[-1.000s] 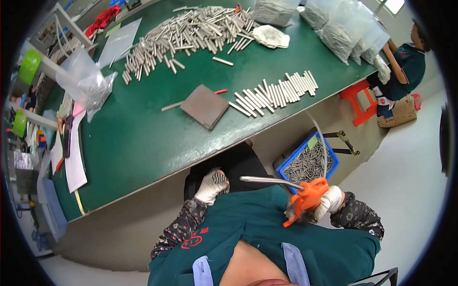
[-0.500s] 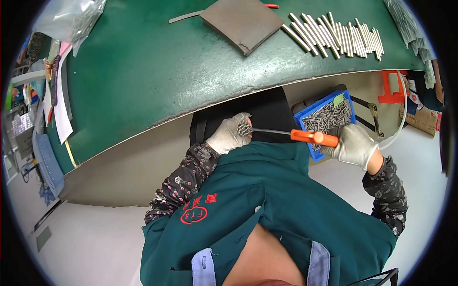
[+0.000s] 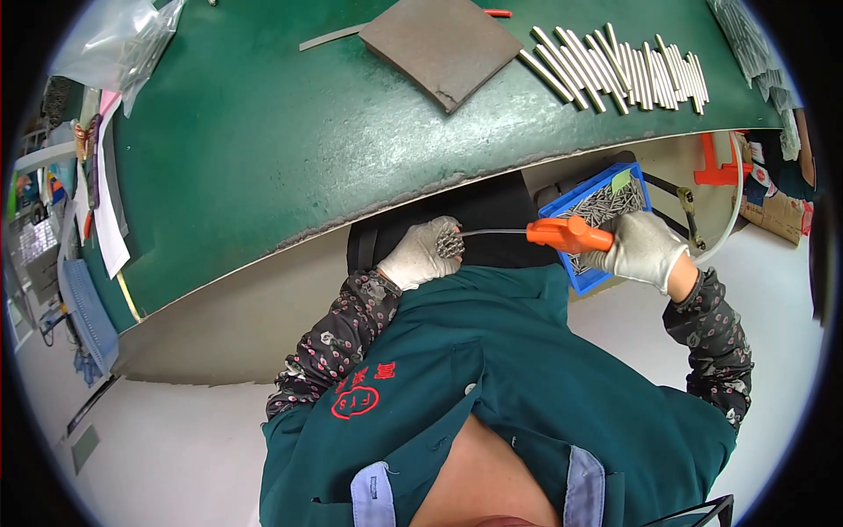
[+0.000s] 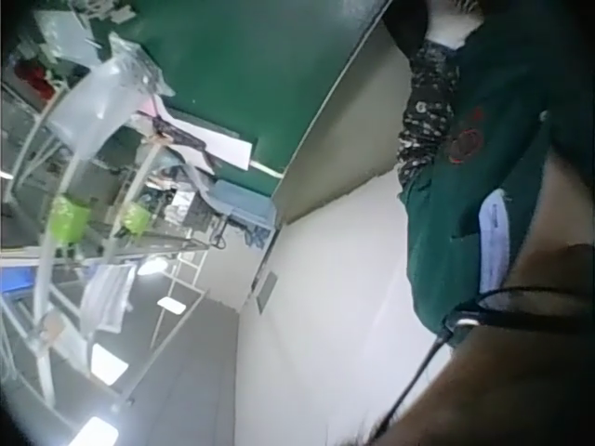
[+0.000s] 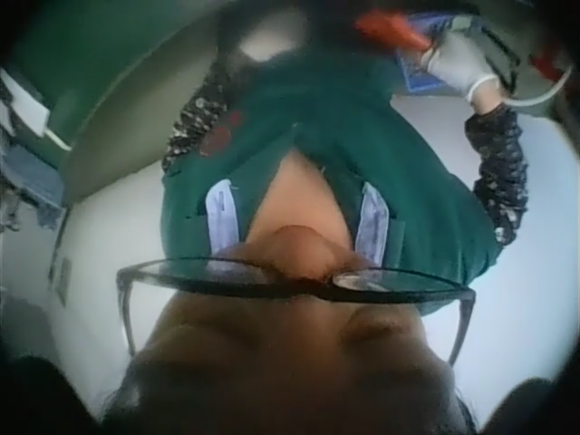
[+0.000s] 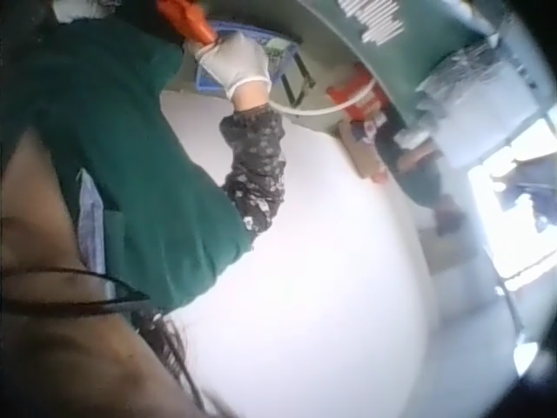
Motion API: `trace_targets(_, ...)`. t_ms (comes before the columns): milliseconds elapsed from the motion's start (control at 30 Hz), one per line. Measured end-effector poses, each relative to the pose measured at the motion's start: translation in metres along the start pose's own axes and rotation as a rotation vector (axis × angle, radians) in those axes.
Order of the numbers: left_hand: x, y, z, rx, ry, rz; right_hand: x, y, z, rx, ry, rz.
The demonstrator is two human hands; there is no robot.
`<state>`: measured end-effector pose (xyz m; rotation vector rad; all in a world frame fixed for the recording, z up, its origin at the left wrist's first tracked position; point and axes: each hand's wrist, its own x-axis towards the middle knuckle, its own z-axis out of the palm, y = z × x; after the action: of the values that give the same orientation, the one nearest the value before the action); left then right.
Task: Gathering small metal pins into neat bundles, cleaning them with a compressed air blow gun, and placing them into containers for packaging.
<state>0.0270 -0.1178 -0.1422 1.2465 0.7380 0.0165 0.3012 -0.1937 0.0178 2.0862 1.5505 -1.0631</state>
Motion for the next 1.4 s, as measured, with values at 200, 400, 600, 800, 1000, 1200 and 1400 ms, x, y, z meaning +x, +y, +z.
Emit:
trace_targets(200,-0.003,-0.001,0.002,0.070,0.019,0.031,0.001,-0.003,0.003,-0.020,-0.103,0.003)
trace_targets(400,-0.001,0.003,0.002,0.009,0.017,-0.002,0.003,-0.001,0.004,-0.009,-0.037,-0.007)
trace_targets(600,-0.002,0.005,0.003,0.004,0.031,-0.020,0.002,0.001,0.003,-0.003,-0.110,0.012)
trace_targets(800,-0.002,0.008,0.001,0.007,0.010,-0.036,-0.001,0.001,0.004,0.035,-0.071,0.030)
trace_targets(1000,-0.002,0.003,0.002,0.021,0.030,-0.017,0.002,0.002,0.003,0.033,-0.080,0.024)
trace_targets(1200,-0.001,0.011,0.001,0.008,0.013,-0.070,-0.003,0.012,0.012,0.004,-0.147,0.045)
trace_targets(1400,-0.002,0.006,0.002,0.031,0.038,-0.060,-0.002,0.007,0.006,0.049,-0.156,0.063)
